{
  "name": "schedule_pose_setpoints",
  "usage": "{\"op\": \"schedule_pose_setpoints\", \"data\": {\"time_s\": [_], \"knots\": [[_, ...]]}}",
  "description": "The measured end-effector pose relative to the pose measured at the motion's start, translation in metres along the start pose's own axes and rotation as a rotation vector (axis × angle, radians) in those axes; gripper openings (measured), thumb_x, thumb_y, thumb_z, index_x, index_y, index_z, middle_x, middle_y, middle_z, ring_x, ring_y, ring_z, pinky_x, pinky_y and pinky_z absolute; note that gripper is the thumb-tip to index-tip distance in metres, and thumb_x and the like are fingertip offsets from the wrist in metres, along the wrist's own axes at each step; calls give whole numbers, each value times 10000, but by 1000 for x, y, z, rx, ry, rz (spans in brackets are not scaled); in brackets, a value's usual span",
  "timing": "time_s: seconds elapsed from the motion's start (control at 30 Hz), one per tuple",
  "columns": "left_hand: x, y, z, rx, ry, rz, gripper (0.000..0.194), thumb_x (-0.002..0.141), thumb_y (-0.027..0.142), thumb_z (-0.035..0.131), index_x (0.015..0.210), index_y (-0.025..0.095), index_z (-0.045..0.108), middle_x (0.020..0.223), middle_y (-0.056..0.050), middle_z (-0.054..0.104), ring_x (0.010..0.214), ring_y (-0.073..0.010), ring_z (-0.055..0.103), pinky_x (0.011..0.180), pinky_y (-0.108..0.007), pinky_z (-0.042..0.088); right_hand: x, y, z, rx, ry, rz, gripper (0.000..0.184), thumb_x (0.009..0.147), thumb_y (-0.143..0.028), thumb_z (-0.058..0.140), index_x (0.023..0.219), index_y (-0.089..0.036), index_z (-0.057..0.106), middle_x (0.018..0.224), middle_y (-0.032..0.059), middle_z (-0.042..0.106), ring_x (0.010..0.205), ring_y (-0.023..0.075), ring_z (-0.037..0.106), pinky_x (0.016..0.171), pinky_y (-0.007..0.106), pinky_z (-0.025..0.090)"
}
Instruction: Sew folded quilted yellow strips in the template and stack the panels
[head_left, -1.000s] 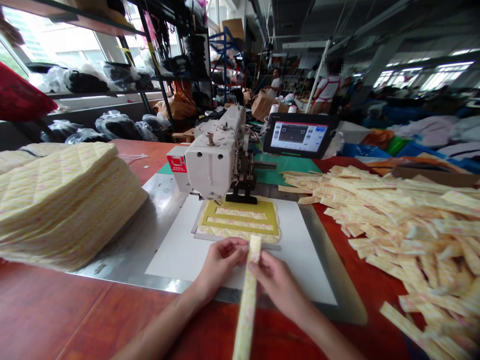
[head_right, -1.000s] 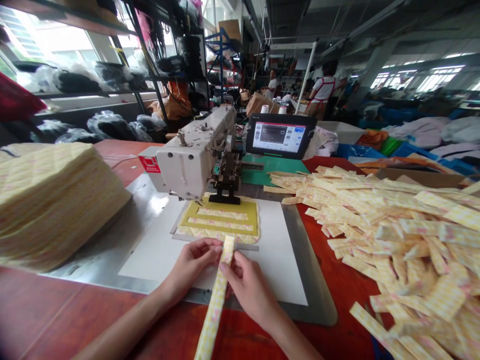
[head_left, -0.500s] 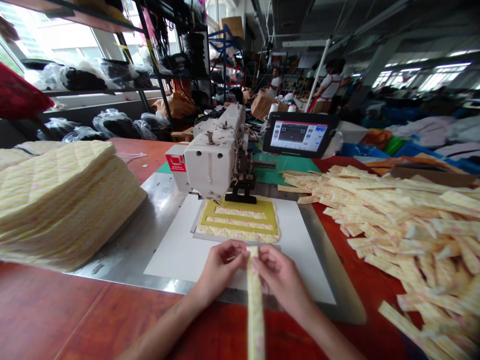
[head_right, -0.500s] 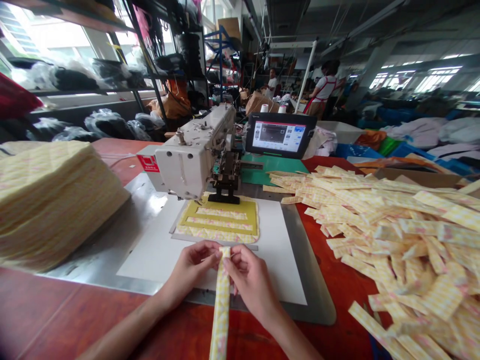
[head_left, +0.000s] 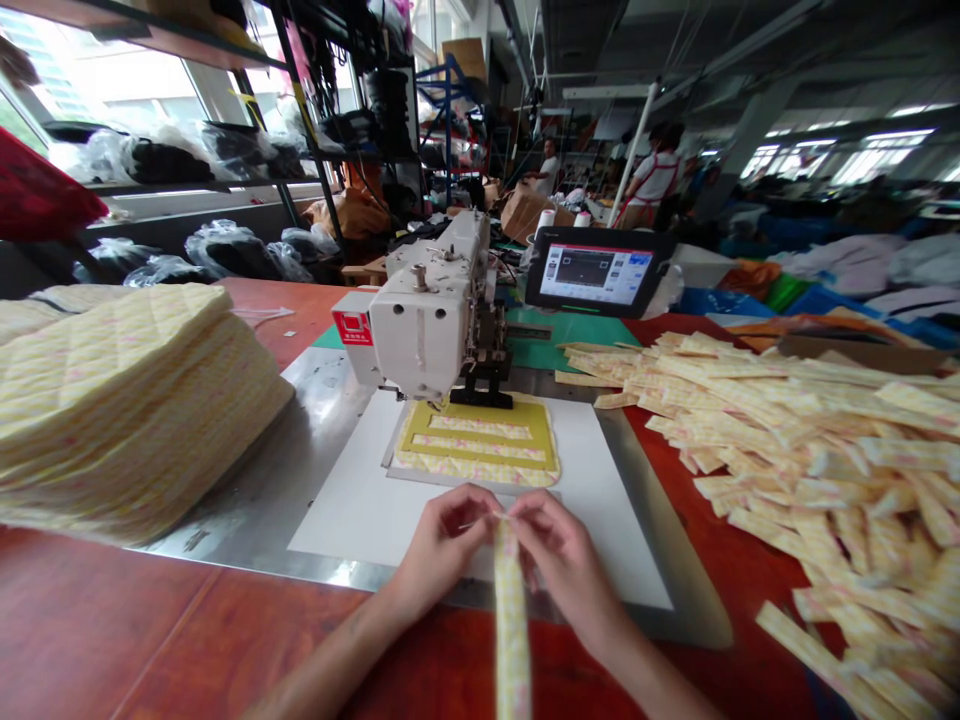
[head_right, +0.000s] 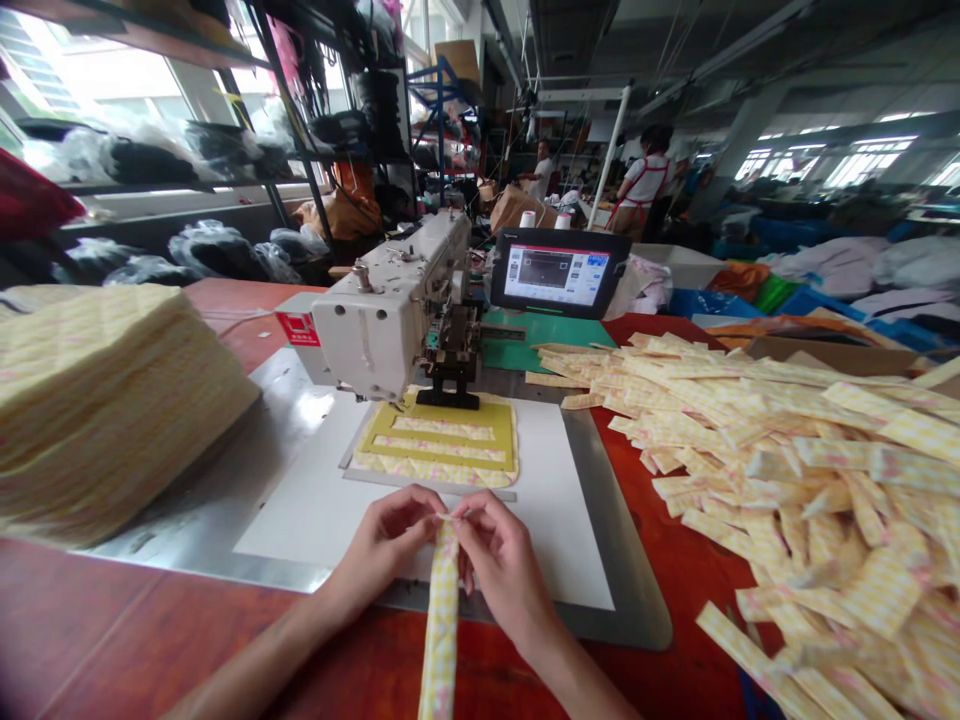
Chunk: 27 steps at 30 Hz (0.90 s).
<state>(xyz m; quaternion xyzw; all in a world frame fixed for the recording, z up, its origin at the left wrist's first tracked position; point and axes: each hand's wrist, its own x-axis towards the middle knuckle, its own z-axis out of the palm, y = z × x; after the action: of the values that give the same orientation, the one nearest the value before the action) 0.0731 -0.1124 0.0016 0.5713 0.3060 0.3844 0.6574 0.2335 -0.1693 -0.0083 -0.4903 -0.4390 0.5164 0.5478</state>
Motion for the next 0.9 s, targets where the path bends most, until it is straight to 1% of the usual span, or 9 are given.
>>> {"op": "schedule_pose_setpoints", "data": {"time_s": [0.13,0.27,0.4,0.5,0.57,0.63,0.7,0.77,0.9], "knots": [[1,1,-1,-60,18,-39,269,858,410,758,900,147,716,829,-38,707,787,-167,644,771,-266,510,-2,3,1,-54,25,-66,337,909,-542,684,899,-214,607,634,-40,566,446,78,472,406,183,355],[1,0,-2,-31,45,-31,290,850,421,780,859,133,740,813,-46,722,772,-152,641,769,-247,502,-4,7,-2,-146,30,-116,300,959,-510,629,908,-215,618,621,-41,545,469,90,487,436,190,378],[2,-2,-1,-8,84,19,296,825,410,817,830,130,721,769,-31,704,712,-124,619,705,-217,486,-5,9,-4,-227,40,-140,285,977,-499,600,941,-219,639,742,2,613,598,125,566,506,201,445],[1,-3,1,-16,113,50,284,824,387,826,859,135,700,788,-25,697,723,-121,625,705,-213,498,-5,7,-2,-231,51,-153,289,978,-510,592,977,-226,647,839,23,652,714,149,622,615,218,507],[0,-3,3,-20,126,72,272,833,373,821,881,140,689,804,-22,694,735,-120,632,716,-213,508,-4,4,0,-185,69,-136,306,972,-529,595,1039,-233,637,886,29,670,779,164,647,675,233,529],[-2,-2,4,-23,140,88,267,836,362,819,903,145,679,824,-23,696,751,-120,641,730,-214,519,-2,2,2,-126,77,-74,344,954,-559,612,1054,-230,627,883,29,677,797,175,653,670,239,528],[-2,-1,5,-18,151,101,266,832,353,823,914,150,672,842,-24,696,766,-124,648,743,-220,528,0,1,4,-84,57,-3,377,926,-585,642,985,-212,638,832,24,667,769,172,639,632,234,507],[-3,0,5,-3,162,123,257,834,347,820,906,153,667,842,-24,692,773,-129,651,753,-229,535,2,1,5,-58,38,36,396,898,-590,679,901,-194,654,797,21,654,753,164,618,622,229,486],[-5,1,6,45,174,167,230,854,340,798,864,156,661,824,-27,691,773,-142,653,761,-248,547,2,-2,7,32,57,80,379,853,-555,753,906,-183,697,844,23,673,802,158,603,693,234,480]]}}
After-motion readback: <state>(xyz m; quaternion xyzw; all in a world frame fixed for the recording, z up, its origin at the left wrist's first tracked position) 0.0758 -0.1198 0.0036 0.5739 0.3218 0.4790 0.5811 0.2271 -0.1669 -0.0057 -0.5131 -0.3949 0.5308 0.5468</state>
